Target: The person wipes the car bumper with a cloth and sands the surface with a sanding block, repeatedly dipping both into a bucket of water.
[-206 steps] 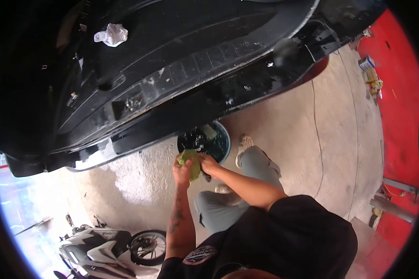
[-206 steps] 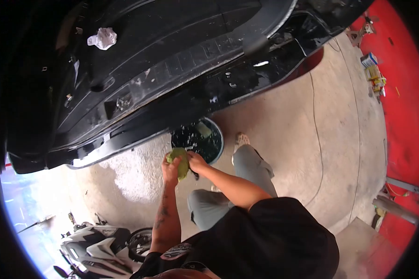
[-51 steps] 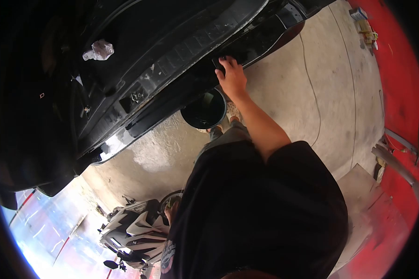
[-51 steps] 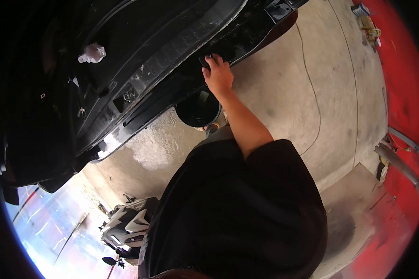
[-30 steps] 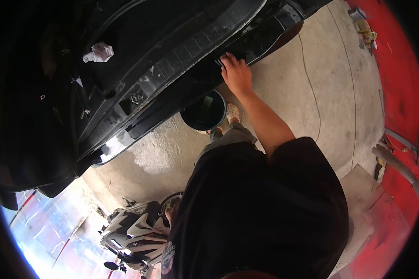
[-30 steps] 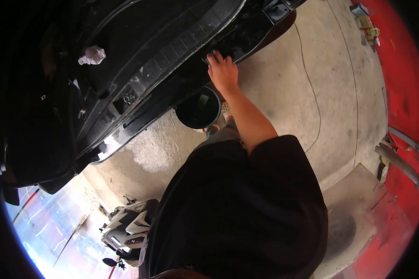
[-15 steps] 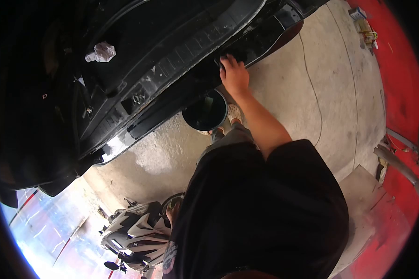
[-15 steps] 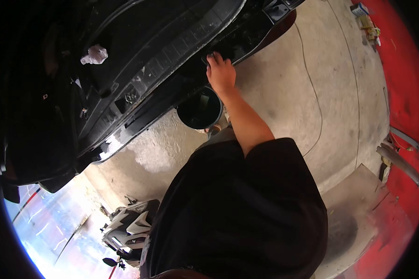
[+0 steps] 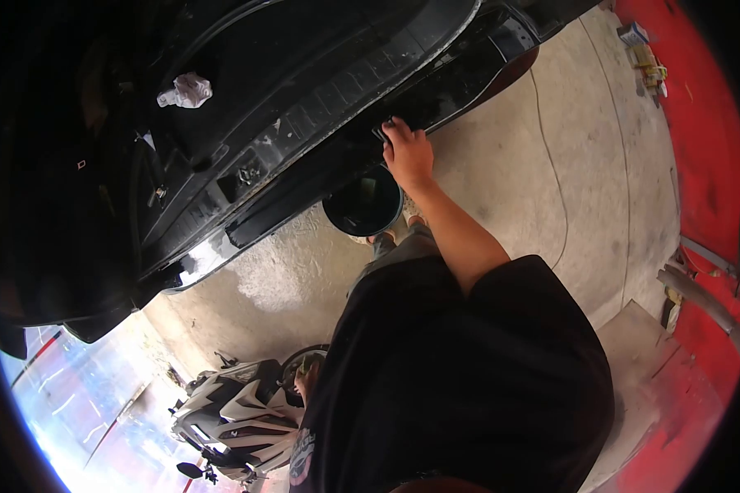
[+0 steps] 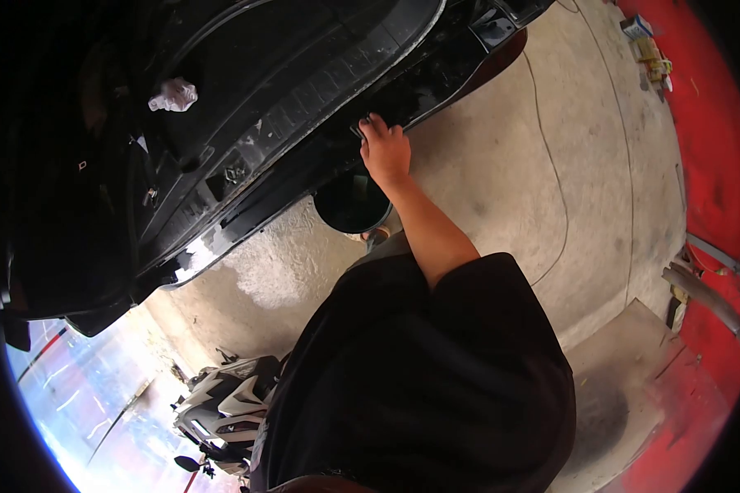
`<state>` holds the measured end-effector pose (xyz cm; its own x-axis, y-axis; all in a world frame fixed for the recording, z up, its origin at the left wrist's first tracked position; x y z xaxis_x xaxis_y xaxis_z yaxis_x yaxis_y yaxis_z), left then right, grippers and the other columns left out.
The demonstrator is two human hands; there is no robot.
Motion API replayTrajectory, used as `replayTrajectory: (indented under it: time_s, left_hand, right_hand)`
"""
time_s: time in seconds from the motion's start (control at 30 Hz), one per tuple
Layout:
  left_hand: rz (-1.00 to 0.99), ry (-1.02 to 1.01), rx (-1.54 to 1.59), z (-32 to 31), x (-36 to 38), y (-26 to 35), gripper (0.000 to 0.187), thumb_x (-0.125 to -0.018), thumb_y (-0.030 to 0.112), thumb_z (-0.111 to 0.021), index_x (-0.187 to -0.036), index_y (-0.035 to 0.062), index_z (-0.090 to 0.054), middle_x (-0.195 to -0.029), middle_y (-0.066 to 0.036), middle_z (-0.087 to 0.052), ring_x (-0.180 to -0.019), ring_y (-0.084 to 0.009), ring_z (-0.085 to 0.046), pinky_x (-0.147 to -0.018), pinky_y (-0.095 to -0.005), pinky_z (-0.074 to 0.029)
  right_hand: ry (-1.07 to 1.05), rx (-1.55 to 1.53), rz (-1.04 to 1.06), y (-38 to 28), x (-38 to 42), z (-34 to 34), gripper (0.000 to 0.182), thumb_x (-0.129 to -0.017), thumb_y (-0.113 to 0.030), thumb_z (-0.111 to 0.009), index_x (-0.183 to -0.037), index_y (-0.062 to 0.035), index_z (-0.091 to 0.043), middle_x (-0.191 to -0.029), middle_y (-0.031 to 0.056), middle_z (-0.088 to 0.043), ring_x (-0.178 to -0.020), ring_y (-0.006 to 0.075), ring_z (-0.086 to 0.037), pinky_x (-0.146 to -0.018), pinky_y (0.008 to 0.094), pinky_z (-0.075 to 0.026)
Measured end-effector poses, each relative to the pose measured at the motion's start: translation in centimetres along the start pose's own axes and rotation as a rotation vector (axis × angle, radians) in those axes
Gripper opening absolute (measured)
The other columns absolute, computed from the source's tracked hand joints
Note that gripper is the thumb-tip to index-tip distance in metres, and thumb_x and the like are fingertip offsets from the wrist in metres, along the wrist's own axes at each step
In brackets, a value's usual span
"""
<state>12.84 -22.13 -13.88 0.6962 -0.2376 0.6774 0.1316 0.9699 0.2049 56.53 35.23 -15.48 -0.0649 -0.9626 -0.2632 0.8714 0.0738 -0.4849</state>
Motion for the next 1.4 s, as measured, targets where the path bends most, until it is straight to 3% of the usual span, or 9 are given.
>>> replayTrajectory:
  time_s: [0.33,0.5,0.73,0.87,1.03,1.13,1.23,1.33,1.4]
  left_hand:
    - [-0.009,-0.027,0.083,-0.7,0.4,-0.4,0.043,-0.084,0.029,-0.081,-0.112,-0.0023,-0.072,-0.101,-0.012,-0.077,-0.09,-0.0234,-0.071,-0.083,-0.0393,-0.055]
    - [-0.022,-0.035,0.124,-0.8,0.2,-0.6,0.041,-0.084,0.027,-0.081,-0.112,-0.0025,-0.072,-0.1,-0.011,-0.077,-0.09,-0.0225,-0.071,-0.082,-0.0382,-0.055]
    - [-0.046,-0.062,0.211,-0.9,-0.6,-1.0,0.039,-0.085,0.024,-0.08,-0.111,-0.0028,-0.072,-0.1,-0.011,-0.077,-0.089,-0.0211,-0.071,-0.081,-0.0366,-0.055]
    - [-0.04,-0.079,0.223,-1.0,-1.3,-2.0,0.037,-0.085,0.023,-0.08,-0.111,-0.0026,-0.072,-0.1,-0.009,-0.076,-0.088,-0.0194,-0.071,-0.08,-0.0352,-0.056]
    - [-0.031,-0.055,0.201,-0.8,-0.5,-1.3,0.039,-0.084,0.024,-0.081,-0.112,-0.0026,-0.071,-0.101,-0.01,-0.077,-0.088,-0.021,-0.071,-0.081,-0.036,-0.056]
    - [-0.029,-0.053,0.18,-0.9,-0.5,-1.1,0.04,-0.084,0.024,-0.081,-0.112,-0.0026,-0.071,-0.101,-0.011,-0.077,-0.089,-0.0211,-0.071,-0.081,-0.0361,-0.056]
    - [-0.029,-0.052,0.162,-0.7,-0.3,-0.8,0.04,-0.084,0.024,-0.081,-0.112,-0.0026,-0.071,-0.101,-0.011,-0.077,-0.089,-0.0212,-0.071,-0.081,-0.0362,-0.056]
    - [-0.022,-0.048,0.158,-0.6,-0.2,-1.0,0.04,-0.084,0.024,-0.081,-0.112,-0.0026,-0.071,-0.101,-0.011,-0.077,-0.089,-0.0213,-0.072,-0.081,-0.0363,-0.056]
    - [-0.021,-0.048,0.145,-0.6,-0.1,-0.9,0.04,-0.084,0.024,-0.081,-0.113,-0.0026,-0.071,-0.101,-0.011,-0.077,-0.089,-0.0214,-0.072,-0.081,-0.0363,-0.056]
  right_hand:
    - [0.016,-0.031,-0.019,-0.3,0.7,-0.6,0.047,-0.082,-0.018,-0.078,-0.128,-0.0218,-0.067,-0.141,0.0015,-0.063,-0.101,0.0328,-0.063,-0.08,0.0459,-0.055]
    - [0.019,-0.038,0.097,-0.4,0.3,0.4,0.046,-0.083,-0.017,-0.077,-0.127,-0.0213,-0.066,-0.138,0.002,-0.064,-0.1,0.0336,-0.064,-0.08,0.0459,-0.056]
    - [-0.019,-0.044,-0.05,-2.0,0.8,-0.8,0.044,-0.086,-0.017,-0.074,-0.129,-0.02,-0.065,-0.141,0.0031,-0.063,-0.099,0.0353,-0.064,-0.082,0.048,-0.058]
    - [-0.03,-0.052,0.083,-1.3,-0.1,-0.3,0.045,-0.086,-0.017,-0.075,-0.129,-0.0203,-0.064,-0.14,0.0054,-0.062,-0.099,0.0359,-0.064,-0.081,0.0487,-0.058]
    - [0.043,-0.034,-0.112,-1.7,-1.1,-1.1,0.045,-0.083,-0.018,-0.077,-0.126,-0.0201,-0.065,-0.139,0.0055,-0.063,-0.102,0.0353,-0.064,-0.082,0.0471,-0.057]
    - [-0.079,-0.09,-0.024,-3.1,0.4,-2.2,0.044,-0.082,-0.017,-0.077,-0.124,-0.0203,-0.065,-0.138,0.0052,-0.063,-0.104,0.0364,-0.064,-0.081,0.0477,-0.058]
    - [-0.017,-0.048,0.047,-1.4,-1.1,-1.1,0.044,-0.082,-0.017,-0.077,-0.123,-0.0204,-0.065,-0.137,0.0042,-0.063,-0.103,0.0365,-0.064,-0.079,0.0476,-0.058]
    - [0.105,0.017,-0.141,0.0,-2.5,-0.2,0.042,-0.08,-0.016,-0.077,-0.121,-0.0208,-0.066,-0.137,0.0035,-0.063,-0.102,0.0367,-0.065,-0.079,0.0489,-0.057]
    - [0.046,-0.028,-0.128,-1.2,-1.8,-0.7,0.041,-0.08,-0.015,-0.077,-0.12,-0.0206,-0.066,-0.137,0.0035,-0.063,-0.102,0.0365,-0.065,-0.079,0.0492,-0.058]
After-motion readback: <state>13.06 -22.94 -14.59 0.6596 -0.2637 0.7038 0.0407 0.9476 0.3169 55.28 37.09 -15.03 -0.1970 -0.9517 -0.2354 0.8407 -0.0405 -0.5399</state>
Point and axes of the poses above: each hand's wrist, its own x-axis away from the middle knuckle, its own z-axis out of the back of the hand, y = z × x, the point moved 5 cm from there along -x, towards the middle knuckle
